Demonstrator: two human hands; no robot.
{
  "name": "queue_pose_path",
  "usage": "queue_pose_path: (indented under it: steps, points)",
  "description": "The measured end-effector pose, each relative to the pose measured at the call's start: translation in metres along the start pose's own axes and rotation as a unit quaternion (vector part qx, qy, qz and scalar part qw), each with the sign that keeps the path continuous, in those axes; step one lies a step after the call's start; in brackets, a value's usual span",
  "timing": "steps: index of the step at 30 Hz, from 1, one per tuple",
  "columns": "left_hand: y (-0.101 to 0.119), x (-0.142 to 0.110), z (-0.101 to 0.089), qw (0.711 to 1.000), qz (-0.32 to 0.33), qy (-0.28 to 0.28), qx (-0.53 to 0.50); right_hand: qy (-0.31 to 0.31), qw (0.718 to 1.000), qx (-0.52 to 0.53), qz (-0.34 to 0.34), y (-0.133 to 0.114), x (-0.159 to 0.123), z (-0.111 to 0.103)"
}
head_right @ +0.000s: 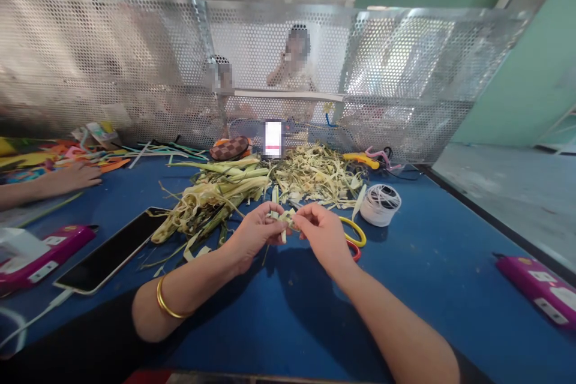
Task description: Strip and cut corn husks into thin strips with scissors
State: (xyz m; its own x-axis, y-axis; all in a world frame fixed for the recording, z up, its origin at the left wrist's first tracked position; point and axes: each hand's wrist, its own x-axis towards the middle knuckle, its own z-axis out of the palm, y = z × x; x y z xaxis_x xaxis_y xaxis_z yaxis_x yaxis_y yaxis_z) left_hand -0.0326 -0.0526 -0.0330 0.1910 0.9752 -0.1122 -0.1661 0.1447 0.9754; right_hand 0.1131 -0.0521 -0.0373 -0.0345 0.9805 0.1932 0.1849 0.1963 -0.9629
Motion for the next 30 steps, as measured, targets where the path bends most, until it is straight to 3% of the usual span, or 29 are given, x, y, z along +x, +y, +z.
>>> queue_pose_path:
  steps: [9,19,30]
  points:
    - [-0.006,0.003,0.000,0.999,0.033,0.002,0.031,-0.006,0.998,-0.042,0.043,0.000,0.000,-0.001]
    - [-0.011,0.007,-0.004,0.986,0.078,0.016,0.148,-0.007,0.998,-0.053,0.043,0.002,0.002,-0.002]
    - [-0.009,0.005,-0.004,0.977,0.097,0.017,0.191,-0.013,0.998,-0.028,0.048,0.003,0.002,-0.003]
